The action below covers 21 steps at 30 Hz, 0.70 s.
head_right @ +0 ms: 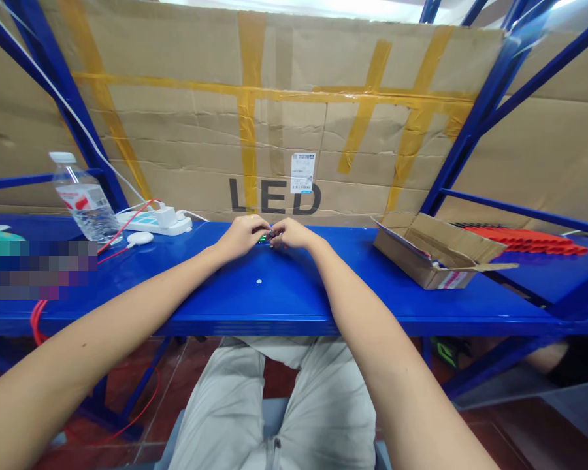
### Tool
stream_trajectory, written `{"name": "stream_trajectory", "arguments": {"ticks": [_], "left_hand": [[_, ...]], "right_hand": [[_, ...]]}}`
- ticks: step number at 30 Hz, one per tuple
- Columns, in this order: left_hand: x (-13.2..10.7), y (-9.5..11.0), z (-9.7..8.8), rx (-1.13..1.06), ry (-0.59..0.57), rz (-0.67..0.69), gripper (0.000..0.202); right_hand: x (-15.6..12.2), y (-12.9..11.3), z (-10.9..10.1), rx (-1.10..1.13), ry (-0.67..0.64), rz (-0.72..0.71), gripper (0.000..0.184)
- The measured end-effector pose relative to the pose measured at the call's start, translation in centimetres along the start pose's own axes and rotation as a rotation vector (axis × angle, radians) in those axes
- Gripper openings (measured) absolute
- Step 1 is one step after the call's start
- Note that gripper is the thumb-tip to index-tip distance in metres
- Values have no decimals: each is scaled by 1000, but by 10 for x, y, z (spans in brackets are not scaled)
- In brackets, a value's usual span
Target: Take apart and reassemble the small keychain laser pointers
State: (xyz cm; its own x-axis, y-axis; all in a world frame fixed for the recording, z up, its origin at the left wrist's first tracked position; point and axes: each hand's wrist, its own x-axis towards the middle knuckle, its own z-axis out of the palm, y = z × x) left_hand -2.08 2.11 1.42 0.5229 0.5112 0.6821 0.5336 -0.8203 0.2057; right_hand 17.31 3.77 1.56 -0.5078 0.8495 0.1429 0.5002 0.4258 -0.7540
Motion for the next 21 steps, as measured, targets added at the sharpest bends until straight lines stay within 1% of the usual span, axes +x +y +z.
{"name": "stream_trajectory", "arguments": {"ticks": [3,6,10,13,15,19,21], "left_hand": [[0,-2,0,31,-37,67,17],[-1,-4,-1,21,-37,61,18],[-1,-2,-2,-42,-34,-12,16],[-1,0,-2,-107,-13,-101,13],[-1,1,-2,-145,4,-151,14],[0,-2,-6,-172,39,-209,11],[2,-7,-10,-251,60,-260,12]], "right_hand": [[0,-1,1,6,-3,-5,16],[1,1,1,41,2,-21,15],[2,3,1,76,3,-37,14],[2,2,1,87,8,-48,13],[1,-1,2,99,14,-54,13],[2,-8,9,92,38,-52,11],[4,-11,15,96,61,-54,15]]}}
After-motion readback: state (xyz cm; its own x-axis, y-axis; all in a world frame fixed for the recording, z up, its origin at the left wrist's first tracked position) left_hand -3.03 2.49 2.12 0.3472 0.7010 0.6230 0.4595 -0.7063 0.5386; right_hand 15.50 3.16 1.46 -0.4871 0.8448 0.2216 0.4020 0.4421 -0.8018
